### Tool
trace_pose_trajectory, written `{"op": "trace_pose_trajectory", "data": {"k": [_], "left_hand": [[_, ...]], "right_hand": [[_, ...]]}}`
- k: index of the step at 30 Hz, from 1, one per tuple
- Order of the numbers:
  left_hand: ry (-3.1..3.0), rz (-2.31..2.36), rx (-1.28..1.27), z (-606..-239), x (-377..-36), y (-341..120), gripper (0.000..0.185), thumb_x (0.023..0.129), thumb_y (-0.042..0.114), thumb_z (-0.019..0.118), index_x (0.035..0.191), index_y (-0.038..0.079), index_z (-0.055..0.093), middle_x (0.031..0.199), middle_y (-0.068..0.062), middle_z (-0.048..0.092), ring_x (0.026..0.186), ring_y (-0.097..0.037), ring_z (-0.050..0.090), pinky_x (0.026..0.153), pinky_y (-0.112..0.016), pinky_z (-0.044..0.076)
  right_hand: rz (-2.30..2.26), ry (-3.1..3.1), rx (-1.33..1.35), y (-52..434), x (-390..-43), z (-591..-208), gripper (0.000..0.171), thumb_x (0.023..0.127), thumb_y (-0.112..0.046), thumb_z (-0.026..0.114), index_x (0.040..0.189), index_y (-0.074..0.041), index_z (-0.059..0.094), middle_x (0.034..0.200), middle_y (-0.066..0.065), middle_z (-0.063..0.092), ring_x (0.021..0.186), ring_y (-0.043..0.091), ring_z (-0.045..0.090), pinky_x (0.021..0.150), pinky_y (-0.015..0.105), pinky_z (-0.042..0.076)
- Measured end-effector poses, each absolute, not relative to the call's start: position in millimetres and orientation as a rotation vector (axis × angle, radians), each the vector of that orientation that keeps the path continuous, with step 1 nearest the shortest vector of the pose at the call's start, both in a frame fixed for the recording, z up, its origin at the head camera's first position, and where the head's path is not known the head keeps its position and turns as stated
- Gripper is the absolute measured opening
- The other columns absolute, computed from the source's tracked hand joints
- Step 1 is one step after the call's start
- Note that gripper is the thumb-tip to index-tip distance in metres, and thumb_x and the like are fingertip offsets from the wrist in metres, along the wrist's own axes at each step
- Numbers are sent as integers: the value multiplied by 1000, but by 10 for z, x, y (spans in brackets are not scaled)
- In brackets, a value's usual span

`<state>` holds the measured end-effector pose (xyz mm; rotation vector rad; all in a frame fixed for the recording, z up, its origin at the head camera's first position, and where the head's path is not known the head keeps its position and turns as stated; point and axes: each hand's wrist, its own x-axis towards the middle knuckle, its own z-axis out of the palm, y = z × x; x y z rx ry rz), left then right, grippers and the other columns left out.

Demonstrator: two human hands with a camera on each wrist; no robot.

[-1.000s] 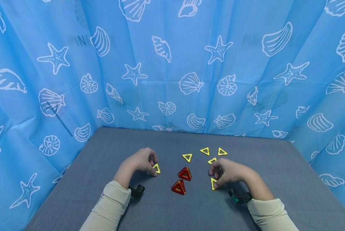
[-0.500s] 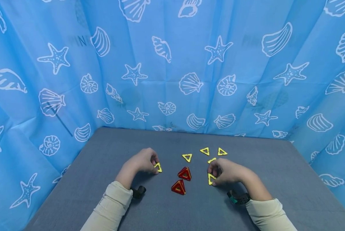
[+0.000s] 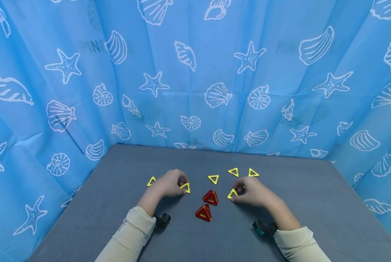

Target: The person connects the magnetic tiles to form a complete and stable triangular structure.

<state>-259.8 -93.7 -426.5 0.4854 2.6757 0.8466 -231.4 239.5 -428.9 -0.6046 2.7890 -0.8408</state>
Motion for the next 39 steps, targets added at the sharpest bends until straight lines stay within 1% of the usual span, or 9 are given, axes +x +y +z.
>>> {"op": "trace_pose_trajectory", "data": {"k": [4,10,13,16,20,23,28,33,39], "left_hand": [[2697,816,472,-4273,-2608,-887,32,91,15,84,122,12,76,109,-7,71,100,-21,66,90,-48,56],[2709,781,458,-4297,-2615,-830,33,93,20,83,125,15,77,109,-5,70,98,-19,65,88,-46,56],[2707,774,457,-4310,-2619,-806,34,94,21,83,127,17,77,110,-4,70,99,-19,65,87,-45,56],[2711,769,455,-4307,-2616,-785,34,94,22,82,127,18,76,110,-4,70,99,-19,65,87,-45,56],[2722,768,457,-4290,-2596,-764,33,95,22,82,127,18,75,109,-3,69,98,-19,65,87,-46,55],[2720,786,462,-4287,-2587,-752,33,95,22,81,127,18,75,109,-4,69,98,-20,65,87,-47,55],[2699,829,472,-4297,-2601,-730,32,95,21,81,127,17,77,112,-5,73,104,-22,68,93,-49,56],[2672,845,477,-4302,-2608,-723,31,96,21,81,127,16,77,114,-6,74,107,-23,69,95,-49,57],[2655,851,470,-4299,-2606,-727,30,96,19,80,126,15,77,112,-7,73,104,-22,68,93,-48,57]], "right_hand": [[-824,2826,-577,2393,-2317,-4298,29,84,-27,91,99,-8,75,88,2,67,81,15,57,72,33,48],[-861,2826,-701,2396,-2315,-4317,30,86,-23,89,108,-9,75,102,6,65,84,17,56,70,28,47],[-898,2804,-749,2381,-2326,-4324,29,89,-22,87,111,-8,74,105,6,67,83,17,59,69,26,48],[-909,2794,-762,2363,-2353,-4330,29,92,-23,84,115,-8,75,104,3,71,83,13,60,70,26,50],[-908,2791,-782,2339,-2395,-4365,31,95,-27,82,120,-9,76,99,-2,72,80,7,58,70,26,49],[-928,2783,-807,2322,-2420,-4397,31,96,-27,81,120,-8,77,98,-3,73,80,6,58,70,26,49],[-944,2756,-801,2324,-2442,-4412,30,96,-28,80,118,-7,78,94,-5,72,79,5,58,69,26,50],[-976,2734,-777,2342,-2466,-4372,28,96,-26,81,116,-7,79,91,-4,70,77,8,58,68,26,49],[-1044,2752,-766,2230,-2559,-4312,28,95,-25,82,117,-8,80,96,-2,72,80,13,61,70,26,52]]}}
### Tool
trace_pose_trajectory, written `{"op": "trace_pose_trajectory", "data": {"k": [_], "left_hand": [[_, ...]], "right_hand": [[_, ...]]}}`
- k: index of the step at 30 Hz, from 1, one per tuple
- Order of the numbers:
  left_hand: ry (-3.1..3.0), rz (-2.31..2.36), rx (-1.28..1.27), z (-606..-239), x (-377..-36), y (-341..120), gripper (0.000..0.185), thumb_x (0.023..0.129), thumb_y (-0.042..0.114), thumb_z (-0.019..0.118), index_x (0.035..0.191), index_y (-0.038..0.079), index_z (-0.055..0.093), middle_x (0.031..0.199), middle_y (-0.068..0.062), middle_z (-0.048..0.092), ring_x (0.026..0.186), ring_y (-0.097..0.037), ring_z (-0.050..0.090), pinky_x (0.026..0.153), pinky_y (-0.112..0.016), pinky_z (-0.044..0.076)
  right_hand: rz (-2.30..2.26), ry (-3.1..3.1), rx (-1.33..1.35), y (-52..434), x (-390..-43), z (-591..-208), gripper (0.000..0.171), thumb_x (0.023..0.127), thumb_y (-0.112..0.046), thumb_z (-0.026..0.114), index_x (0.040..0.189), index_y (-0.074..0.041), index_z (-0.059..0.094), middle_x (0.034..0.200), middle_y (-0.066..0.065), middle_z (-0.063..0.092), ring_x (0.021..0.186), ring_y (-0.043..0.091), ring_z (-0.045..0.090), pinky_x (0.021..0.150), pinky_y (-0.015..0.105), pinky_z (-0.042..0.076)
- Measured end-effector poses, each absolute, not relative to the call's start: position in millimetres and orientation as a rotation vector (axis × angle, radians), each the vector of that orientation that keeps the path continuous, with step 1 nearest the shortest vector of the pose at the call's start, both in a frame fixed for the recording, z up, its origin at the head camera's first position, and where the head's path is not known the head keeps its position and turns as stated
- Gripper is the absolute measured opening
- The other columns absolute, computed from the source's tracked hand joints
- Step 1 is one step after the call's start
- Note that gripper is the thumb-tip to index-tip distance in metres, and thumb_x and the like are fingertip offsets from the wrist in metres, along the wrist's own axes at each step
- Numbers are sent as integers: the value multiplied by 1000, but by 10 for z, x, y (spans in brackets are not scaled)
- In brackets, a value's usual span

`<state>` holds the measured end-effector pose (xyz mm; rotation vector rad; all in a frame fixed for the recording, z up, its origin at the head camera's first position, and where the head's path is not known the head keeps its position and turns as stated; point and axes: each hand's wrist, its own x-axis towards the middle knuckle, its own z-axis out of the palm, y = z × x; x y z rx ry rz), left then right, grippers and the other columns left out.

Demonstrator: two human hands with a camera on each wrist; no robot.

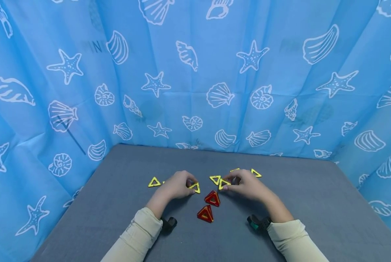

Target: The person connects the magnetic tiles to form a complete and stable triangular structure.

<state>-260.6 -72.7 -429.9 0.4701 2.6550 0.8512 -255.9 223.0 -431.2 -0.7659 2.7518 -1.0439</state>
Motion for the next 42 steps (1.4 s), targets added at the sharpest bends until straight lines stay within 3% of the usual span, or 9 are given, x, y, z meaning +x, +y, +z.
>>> {"op": "trace_pose_trajectory", "data": {"k": [11,21,34,42], "left_hand": [[2643,882,491,-4298,-2602,-727,31,96,17,80,126,14,77,107,-5,72,96,-18,66,89,-45,56],[2629,916,542,-4255,-2568,-702,32,96,9,78,127,9,75,105,-8,70,93,-18,64,86,-45,55],[2614,939,556,-4286,-2583,-764,36,96,14,80,131,9,72,101,-5,68,89,-18,62,82,-42,52],[2609,951,550,-4311,-2637,-839,36,95,16,81,129,8,72,97,-2,66,87,-18,61,79,-40,50]], "right_hand": [[-1122,2593,-786,1873,-2811,-4388,28,97,-28,80,120,-13,79,102,-2,76,81,15,63,70,27,53],[-1178,2499,-823,1816,-2880,-4441,28,99,-20,78,122,-4,77,105,7,78,79,14,63,70,27,54],[-1167,2484,-788,1797,-2843,-4511,30,100,-23,76,124,-6,77,106,3,79,86,13,67,78,29,56],[-1179,2468,-814,1795,-2842,-4493,30,101,-22,75,126,-5,76,110,7,79,84,15,63,75,29,53]]}}
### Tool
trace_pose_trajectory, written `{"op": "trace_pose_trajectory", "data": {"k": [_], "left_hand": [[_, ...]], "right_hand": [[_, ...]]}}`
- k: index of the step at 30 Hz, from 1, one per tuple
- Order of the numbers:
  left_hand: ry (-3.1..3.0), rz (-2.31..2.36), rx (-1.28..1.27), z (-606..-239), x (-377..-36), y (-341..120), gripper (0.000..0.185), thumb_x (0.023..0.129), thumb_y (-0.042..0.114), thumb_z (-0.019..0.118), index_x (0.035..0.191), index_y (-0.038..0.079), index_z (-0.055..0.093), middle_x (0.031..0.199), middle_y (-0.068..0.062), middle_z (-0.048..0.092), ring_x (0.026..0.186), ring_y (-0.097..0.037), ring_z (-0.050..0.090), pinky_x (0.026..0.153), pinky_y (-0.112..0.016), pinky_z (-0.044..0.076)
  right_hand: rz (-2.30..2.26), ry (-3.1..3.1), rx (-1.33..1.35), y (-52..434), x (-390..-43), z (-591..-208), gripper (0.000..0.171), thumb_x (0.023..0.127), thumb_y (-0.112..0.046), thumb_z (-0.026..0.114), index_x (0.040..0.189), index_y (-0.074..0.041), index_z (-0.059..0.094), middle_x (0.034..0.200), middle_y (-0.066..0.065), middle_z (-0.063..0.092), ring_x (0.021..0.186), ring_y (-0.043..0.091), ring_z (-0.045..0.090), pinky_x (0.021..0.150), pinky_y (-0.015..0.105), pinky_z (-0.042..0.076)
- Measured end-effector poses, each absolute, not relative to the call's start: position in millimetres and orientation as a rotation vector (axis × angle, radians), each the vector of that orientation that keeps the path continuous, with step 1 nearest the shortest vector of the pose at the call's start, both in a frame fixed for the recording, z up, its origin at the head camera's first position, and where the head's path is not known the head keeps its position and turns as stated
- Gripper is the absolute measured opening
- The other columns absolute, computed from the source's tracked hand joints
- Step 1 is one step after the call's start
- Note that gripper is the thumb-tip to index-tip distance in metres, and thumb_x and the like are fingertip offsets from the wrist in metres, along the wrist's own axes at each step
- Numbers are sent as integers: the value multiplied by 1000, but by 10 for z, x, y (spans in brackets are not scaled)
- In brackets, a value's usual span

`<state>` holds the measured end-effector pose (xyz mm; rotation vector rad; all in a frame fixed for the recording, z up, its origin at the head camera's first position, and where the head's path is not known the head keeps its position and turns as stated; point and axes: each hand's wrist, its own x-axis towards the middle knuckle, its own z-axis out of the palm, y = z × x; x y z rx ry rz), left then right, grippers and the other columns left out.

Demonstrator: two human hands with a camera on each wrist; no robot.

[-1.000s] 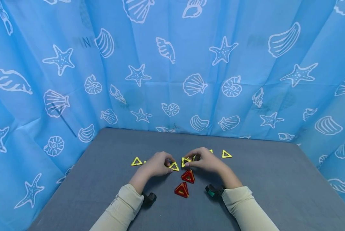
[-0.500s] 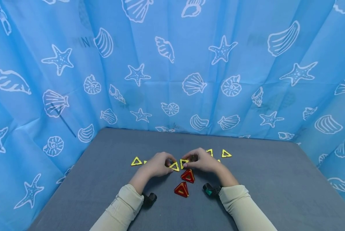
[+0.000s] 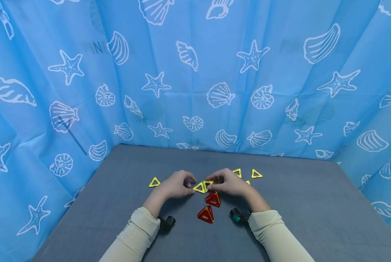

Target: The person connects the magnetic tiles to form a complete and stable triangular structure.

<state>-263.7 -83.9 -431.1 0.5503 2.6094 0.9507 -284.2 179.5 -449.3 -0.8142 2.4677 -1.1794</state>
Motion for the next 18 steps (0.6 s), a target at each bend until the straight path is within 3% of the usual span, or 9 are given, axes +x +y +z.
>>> {"op": "trace_pose_trajectory", "data": {"k": [10,18], "left_hand": [[2685,1038,437,-4192,-2717,-1201,33,97,14,78,128,6,72,97,-4,66,85,-18,60,73,-36,50],[2725,903,317,-4153,-2740,-1521,38,94,13,81,128,2,71,117,-17,70,107,-30,68,90,-49,57]], "right_hand": [[-1175,2491,-821,1796,-2841,-4493,30,101,-23,75,126,-6,76,110,7,78,83,16,60,71,28,51],[-1194,2491,-818,1805,-2832,-4511,29,101,-22,74,125,-6,76,106,6,77,85,15,62,73,26,52]]}}
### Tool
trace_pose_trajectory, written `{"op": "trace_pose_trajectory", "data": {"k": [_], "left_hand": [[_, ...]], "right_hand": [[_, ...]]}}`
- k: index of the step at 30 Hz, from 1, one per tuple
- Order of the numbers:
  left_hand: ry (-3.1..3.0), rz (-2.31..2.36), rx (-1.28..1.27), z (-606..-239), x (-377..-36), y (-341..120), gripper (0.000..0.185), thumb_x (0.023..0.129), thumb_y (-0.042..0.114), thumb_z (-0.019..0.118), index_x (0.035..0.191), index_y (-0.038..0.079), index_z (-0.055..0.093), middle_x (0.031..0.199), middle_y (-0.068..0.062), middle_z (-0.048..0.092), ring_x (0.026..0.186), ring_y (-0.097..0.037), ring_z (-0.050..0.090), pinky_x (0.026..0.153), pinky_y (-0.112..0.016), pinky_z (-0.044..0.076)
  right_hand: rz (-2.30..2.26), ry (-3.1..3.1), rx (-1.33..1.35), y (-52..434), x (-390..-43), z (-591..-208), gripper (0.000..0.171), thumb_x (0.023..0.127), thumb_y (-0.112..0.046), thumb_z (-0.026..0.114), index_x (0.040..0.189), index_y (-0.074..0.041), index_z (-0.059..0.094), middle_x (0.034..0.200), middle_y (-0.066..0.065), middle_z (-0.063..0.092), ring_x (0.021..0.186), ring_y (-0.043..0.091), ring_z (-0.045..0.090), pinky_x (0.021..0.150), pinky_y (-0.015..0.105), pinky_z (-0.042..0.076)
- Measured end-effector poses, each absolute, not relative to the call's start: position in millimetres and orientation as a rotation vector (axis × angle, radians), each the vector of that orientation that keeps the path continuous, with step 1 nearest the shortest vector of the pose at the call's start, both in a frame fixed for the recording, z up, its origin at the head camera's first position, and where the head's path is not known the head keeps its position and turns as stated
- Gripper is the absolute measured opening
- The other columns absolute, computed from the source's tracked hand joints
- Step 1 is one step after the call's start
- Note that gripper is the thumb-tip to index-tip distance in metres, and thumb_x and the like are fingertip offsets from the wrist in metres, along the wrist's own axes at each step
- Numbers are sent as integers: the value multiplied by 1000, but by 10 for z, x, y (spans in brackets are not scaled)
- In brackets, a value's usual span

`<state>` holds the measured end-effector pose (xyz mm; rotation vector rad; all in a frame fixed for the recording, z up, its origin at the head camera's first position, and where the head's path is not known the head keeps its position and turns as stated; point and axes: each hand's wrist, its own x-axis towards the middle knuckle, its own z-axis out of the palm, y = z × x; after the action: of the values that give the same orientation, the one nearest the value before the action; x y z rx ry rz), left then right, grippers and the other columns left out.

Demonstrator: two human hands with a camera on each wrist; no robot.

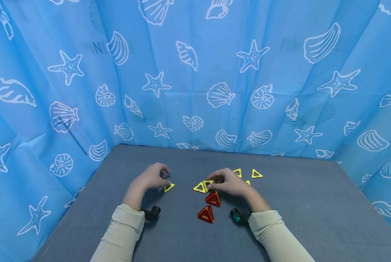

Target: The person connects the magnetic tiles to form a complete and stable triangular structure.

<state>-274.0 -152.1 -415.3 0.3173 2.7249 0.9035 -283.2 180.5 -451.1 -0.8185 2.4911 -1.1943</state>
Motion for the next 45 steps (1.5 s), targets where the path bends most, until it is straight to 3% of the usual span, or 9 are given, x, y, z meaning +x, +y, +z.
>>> {"op": "trace_pose_trajectory", "data": {"k": [6,11,16,27,45], "left_hand": [[2686,876,277,-4157,-2740,-1590,44,84,10,89,123,2,72,118,-17,70,106,-30,68,88,-48,58],[2667,884,219,-4161,-2743,-1550,37,80,12,93,111,5,74,111,-12,70,97,-24,66,82,-41,57],[2684,894,247,-4170,-2738,-1509,31,81,12,92,103,6,72,104,-10,70,92,-23,65,79,-39,55],[2695,1016,335,-4307,-2768,-1276,30,86,11,89,107,9,69,84,-6,65,72,-18,61,63,-31,47],[2745,1077,424,-4358,-2684,-927,20,93,14,82,109,13,69,82,-1,66,70,-17,60,65,-33,47]], "right_hand": [[-1184,2505,-815,1820,-2825,-4529,29,101,-23,74,125,-7,76,105,4,76,85,13,63,74,27,53],[-1190,2515,-805,1828,-2833,-4532,29,101,-23,74,125,-7,76,102,3,75,83,13,61,72,27,52],[-1207,2514,-776,1821,-2830,-4522,26,100,-23,75,123,-10,77,99,1,74,82,15,61,71,27,51],[-1249,2511,-765,1799,-2824,-4510,22,102,-20,73,121,-9,77,96,3,72,75,15,59,65,27,50],[-1269,2495,-797,1763,-2821,-4511,22,104,-14,69,123,-4,76,100,10,73,75,15,64,67,27,55]]}}
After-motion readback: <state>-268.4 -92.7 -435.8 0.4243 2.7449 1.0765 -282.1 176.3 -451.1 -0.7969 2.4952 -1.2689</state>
